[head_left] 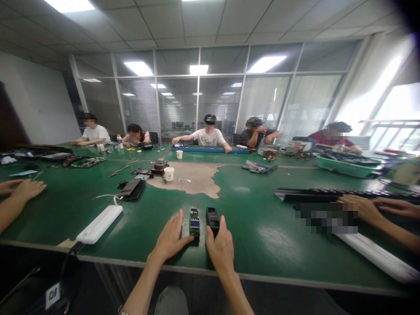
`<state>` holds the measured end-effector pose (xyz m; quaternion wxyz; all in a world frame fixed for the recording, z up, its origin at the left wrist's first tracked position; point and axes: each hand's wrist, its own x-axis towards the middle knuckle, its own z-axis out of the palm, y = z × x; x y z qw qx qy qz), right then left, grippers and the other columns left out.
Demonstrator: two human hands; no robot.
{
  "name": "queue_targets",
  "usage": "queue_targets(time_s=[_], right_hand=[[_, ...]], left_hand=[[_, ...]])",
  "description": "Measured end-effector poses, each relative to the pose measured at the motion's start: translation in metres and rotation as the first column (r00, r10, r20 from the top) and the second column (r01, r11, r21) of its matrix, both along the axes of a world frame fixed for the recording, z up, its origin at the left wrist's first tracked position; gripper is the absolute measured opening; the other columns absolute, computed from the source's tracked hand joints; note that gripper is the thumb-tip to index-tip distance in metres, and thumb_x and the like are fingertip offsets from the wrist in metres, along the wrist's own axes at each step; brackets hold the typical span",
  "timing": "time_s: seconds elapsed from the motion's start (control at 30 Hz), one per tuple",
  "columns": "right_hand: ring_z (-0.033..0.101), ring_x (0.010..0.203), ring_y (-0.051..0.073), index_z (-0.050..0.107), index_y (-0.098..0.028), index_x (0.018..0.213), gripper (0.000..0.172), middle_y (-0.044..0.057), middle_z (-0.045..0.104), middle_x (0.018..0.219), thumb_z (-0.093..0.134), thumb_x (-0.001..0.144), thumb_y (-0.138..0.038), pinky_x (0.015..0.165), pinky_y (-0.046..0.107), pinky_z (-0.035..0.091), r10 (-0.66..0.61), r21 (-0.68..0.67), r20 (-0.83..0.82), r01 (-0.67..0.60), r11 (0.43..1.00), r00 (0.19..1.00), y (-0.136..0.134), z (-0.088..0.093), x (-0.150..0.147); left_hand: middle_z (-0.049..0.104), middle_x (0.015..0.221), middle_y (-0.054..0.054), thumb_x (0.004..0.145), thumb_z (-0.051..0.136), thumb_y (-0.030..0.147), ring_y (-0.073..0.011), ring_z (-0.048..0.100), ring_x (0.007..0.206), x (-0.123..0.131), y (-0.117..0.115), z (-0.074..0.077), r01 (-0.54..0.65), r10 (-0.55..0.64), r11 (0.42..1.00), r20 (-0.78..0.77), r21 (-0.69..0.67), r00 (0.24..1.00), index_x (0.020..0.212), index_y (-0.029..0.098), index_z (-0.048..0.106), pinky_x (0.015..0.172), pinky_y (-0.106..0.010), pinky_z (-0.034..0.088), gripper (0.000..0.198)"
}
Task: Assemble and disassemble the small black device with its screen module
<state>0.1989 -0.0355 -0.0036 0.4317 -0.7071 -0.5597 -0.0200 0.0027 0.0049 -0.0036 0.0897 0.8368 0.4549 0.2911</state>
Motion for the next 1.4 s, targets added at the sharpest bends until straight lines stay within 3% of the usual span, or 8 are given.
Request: queue_targets(time_s=[0.2,0.4,0.63,0.8,0.97,1.1,1.23,1.4], right_hand=[[0.047,0.116,0.033,0.033,0.006,0.136,0.070,0.027,0.050,0.127,0.043,0.087,-0.044,0.099,0.043,0.036,-0.012,0.070,0.083,0.006,0.998,0.996,0.002,-0.012,0.003],[0.040,0.124,0.035,0.031,0.003,0.138,0.077,0.026,0.042,0.136,0.046,0.084,-0.050,0.103,0.045,0.033,-0.035,0.106,0.063,0.029,0.994,0.997,0.003,-0.016,0.004],[0.046,0.118,0.034,0.029,0.001,0.140,0.078,0.025,0.046,0.133,0.045,0.085,-0.051,0.098,0.045,0.037,-0.009,0.112,0.074,0.001,0.994,0.997,0.003,-0.015,0.005],[0.051,0.111,0.032,0.034,-0.001,0.138,0.067,0.023,0.053,0.126,0.042,0.088,-0.044,0.094,0.044,0.040,0.025,0.089,0.045,-0.029,0.996,0.999,0.002,-0.014,0.008],[0.053,0.111,0.031,0.034,-0.004,0.139,0.066,0.021,0.052,0.129,0.043,0.087,-0.045,0.093,0.042,0.041,0.028,0.038,-0.072,-0.026,0.999,0.997,-0.002,-0.002,0.004],[0.052,0.115,0.029,0.032,-0.009,0.141,0.068,0.019,0.051,0.131,0.043,0.087,-0.049,0.094,0.041,0.041,0.076,0.091,-0.149,-0.063,0.994,0.986,-0.006,0.017,-0.008],[0.051,0.116,0.028,0.032,-0.011,0.142,0.067,0.016,0.049,0.134,0.044,0.088,-0.048,0.095,0.039,0.041,0.131,0.119,-0.148,-0.114,0.986,0.980,-0.007,0.033,-0.027],[0.053,0.113,0.028,0.030,-0.009,0.142,0.065,0.018,0.052,0.130,0.044,0.088,-0.043,0.094,0.039,0.041,0.160,0.057,-0.137,-0.154,0.986,0.978,-0.003,0.037,-0.043]], left_hand=[[0.037,0.145,-0.018,0.081,0.052,0.063,-0.0317,0.035,0.132,0.000,-0.001,0.001,-0.002,0.002,1.000,-0.017,-0.004,1.000,0.148,0.014,0.012,0.108,-0.047,0.030,0.092],[0.037,0.145,-0.018,0.079,0.056,0.062,-0.0312,0.036,0.132,0.001,-0.004,0.007,-0.003,0.003,0.999,0.002,-0.034,1.000,0.148,0.013,0.010,0.109,-0.046,0.029,0.097],[0.037,0.147,-0.013,0.079,0.062,0.050,-0.0287,0.036,0.131,0.001,-0.011,0.015,0.025,-0.022,0.997,0.034,-0.066,0.999,0.149,0.017,-0.002,0.110,-0.045,0.027,0.101],[0.044,0.142,-0.013,0.082,0.058,0.049,-0.0282,0.036,0.130,0.000,-0.010,0.014,0.018,-0.015,0.996,0.035,-0.088,0.999,0.149,0.016,-0.004,0.109,-0.044,0.027,0.097],[0.043,0.143,-0.015,0.083,0.055,0.053,-0.0286,0.036,0.132,-0.001,-0.008,0.012,0.007,-0.005,0.997,0.030,-0.081,1.000,0.148,0.014,-0.006,0.109,-0.046,0.026,0.097],[0.042,0.144,-0.014,0.081,0.058,0.052,-0.0290,0.034,0.134,0.001,-0.007,0.009,-0.028,0.031,0.996,0.032,-0.087,0.999,0.148,0.015,-0.006,0.110,-0.046,0.026,0.100],[0.043,0.143,-0.013,0.079,0.060,0.052,-0.0299,0.035,0.133,0.002,-0.006,0.008,-0.044,0.048,0.994,0.041,-0.101,0.998,0.149,0.015,-0.005,0.109,-0.045,0.027,0.102],[0.044,0.142,-0.014,0.079,0.059,0.048,-0.0290,0.037,0.131,0.002,-0.005,0.009,-0.035,0.040,0.994,0.046,-0.105,0.998,0.148,0.014,-0.006,0.108,-0.045,0.030,0.101]])
